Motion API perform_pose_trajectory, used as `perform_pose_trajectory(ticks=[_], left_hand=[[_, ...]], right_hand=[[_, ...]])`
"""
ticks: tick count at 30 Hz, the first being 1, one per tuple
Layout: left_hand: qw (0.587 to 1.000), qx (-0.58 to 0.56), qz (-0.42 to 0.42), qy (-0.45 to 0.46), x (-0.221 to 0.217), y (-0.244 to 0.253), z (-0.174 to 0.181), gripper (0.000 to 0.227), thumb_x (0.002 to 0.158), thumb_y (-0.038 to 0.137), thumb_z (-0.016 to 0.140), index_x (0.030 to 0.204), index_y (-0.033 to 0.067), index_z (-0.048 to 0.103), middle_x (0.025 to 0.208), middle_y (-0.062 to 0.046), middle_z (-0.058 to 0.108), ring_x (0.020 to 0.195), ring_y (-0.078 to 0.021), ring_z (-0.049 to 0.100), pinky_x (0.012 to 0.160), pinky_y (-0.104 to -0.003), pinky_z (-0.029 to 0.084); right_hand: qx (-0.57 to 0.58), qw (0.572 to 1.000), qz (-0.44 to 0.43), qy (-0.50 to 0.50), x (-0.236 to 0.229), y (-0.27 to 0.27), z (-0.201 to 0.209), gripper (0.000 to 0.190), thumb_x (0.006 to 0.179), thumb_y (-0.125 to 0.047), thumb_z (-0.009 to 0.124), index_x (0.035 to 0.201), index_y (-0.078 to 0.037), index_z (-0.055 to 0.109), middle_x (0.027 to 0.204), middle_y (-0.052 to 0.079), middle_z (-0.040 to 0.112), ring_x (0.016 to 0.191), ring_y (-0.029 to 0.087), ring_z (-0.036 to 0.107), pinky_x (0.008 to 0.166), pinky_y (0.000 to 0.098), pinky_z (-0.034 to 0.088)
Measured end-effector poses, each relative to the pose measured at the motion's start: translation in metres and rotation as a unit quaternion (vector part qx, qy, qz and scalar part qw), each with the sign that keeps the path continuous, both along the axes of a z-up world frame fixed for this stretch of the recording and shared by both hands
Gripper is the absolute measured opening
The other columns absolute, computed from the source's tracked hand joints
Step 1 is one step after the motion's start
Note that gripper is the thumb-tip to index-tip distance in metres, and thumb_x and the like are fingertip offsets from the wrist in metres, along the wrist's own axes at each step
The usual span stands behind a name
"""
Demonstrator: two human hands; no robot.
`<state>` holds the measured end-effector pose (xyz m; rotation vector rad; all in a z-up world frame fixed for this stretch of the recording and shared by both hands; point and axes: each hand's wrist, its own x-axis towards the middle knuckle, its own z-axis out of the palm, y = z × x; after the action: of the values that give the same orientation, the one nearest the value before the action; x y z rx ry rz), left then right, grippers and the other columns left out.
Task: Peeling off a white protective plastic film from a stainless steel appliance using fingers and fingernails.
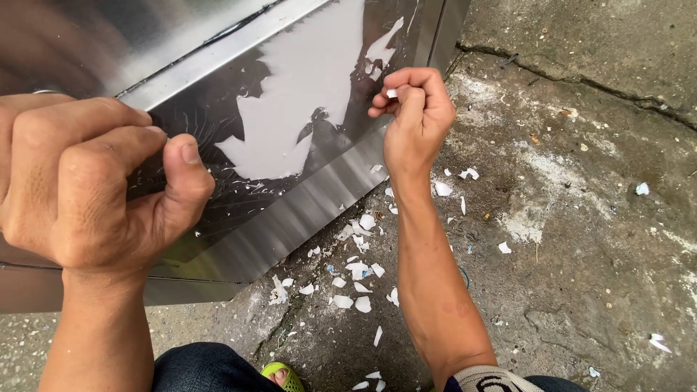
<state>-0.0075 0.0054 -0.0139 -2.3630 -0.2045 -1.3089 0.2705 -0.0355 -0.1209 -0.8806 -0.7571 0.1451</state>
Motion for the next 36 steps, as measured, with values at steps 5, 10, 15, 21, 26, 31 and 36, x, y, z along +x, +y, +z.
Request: perform_pose_trajectory(ticks=[5,10,15,21,26,31,36], left_hand=[[1.0,-0.004,0.005,0.004,-0.001,-0.001,0.0,0.023,0.113,-0.006,0.085,0.097,-0.0052,0.069,0.106,-0.025,0.071,0.099,-0.0419,0.061,0.089,-0.051,0.054],[1.0,-0.017,-0.014,0.014,-0.004,0.002,0.0,0.024,0.114,-0.009,0.087,0.098,-0.0066,0.069,0.107,-0.027,0.071,0.098,-0.042,0.061,0.087,-0.052,0.054],[0.996,-0.074,-0.05,0.016,-0.003,0.0,-0.002,0.022,0.113,-0.015,0.084,0.103,-0.0154,0.065,0.11,-0.036,0.068,0.094,-0.0447,0.057,0.086,-0.056,0.052],[0.985,-0.17,-0.006,0.038,-0.01,-0.003,-0.013,0.021,0.115,-0.015,0.082,0.108,-0.0296,0.07,0.117,-0.045,0.068,0.099,-0.0475,0.061,0.087,-0.05,0.051],[0.985,-0.172,-0.019,0.024,-0.01,-0.001,-0.022,0.023,0.116,-0.017,0.081,0.112,-0.031,0.064,0.12,-0.048,0.065,0.1,-0.0508,0.063,0.089,-0.053,0.054],[0.987,-0.157,-0.009,0.034,-0.007,0.002,-0.013,0.021,0.115,-0.014,0.082,0.108,-0.0302,0.072,0.115,-0.045,0.068,0.098,-0.0475,0.062,0.086,-0.05,0.053],[0.996,-0.05,-0.068,0.009,0.0,0.003,-0.001,0.018,0.111,-0.014,0.083,0.105,-0.0166,0.067,0.109,-0.035,0.069,0.091,-0.044,0.058,0.093,-0.06,0.054]], right_hand=[[-0.07,0.991,-0.067,-0.093,0.004,0.001,0.002,0.009,0.091,0.001,0.053,0.086,0.0,0.06,0.076,0.01,0.065,0.058,0.016,0.062,0.054,0.0266,0.057],[-0.089,0.982,-0.089,-0.138,0.012,0.005,0.003,0.009,0.088,0.0,0.068,0.083,0.0,0.062,0.068,0.006,0.062,0.05,0.012,0.059,0.045,0.023,0.055],[-0.093,0.985,-0.018,-0.143,0.024,0.005,0.008,0.017,0.087,0.001,0.071,0.079,-0.002,0.058,0.068,0.006,0.061,0.049,0.013,0.061,0.047,0.0217,0.051],[-0.079,0.99,-0.007,-0.12,0.026,0.011,0.003,0.016,0.087,0.003,0.07,0.079,-0.002,0.056,0.069,0.006,0.061,0.049,0.015,0.062,0.046,0.0238,0.055],[-0.065,0.99,-0.015,-0.123,0.027,0.015,-0.002,0.016,0.087,0.003,0.068,0.08,-0.002,0.055,0.068,0.005,0.058,0.047,0.015,0.06,0.044,0.0243,0.055],[-0.064,0.987,-0.042,-0.142,0.025,0.015,0.0,0.017,0.086,0.004,0.066,0.079,-0.004,0.053,0.068,0.003,0.055,0.046,0.014,0.058,0.045,0.0227,0.048],[-0.044,0.995,0.016,-0.092,0.029,0.011,-0.007,0.021,0.091,0.008,0.065,0.081,-0.003,0.051,0.071,0.006,0.057,0.049,0.015,0.061,0.047,0.0247,0.059]])
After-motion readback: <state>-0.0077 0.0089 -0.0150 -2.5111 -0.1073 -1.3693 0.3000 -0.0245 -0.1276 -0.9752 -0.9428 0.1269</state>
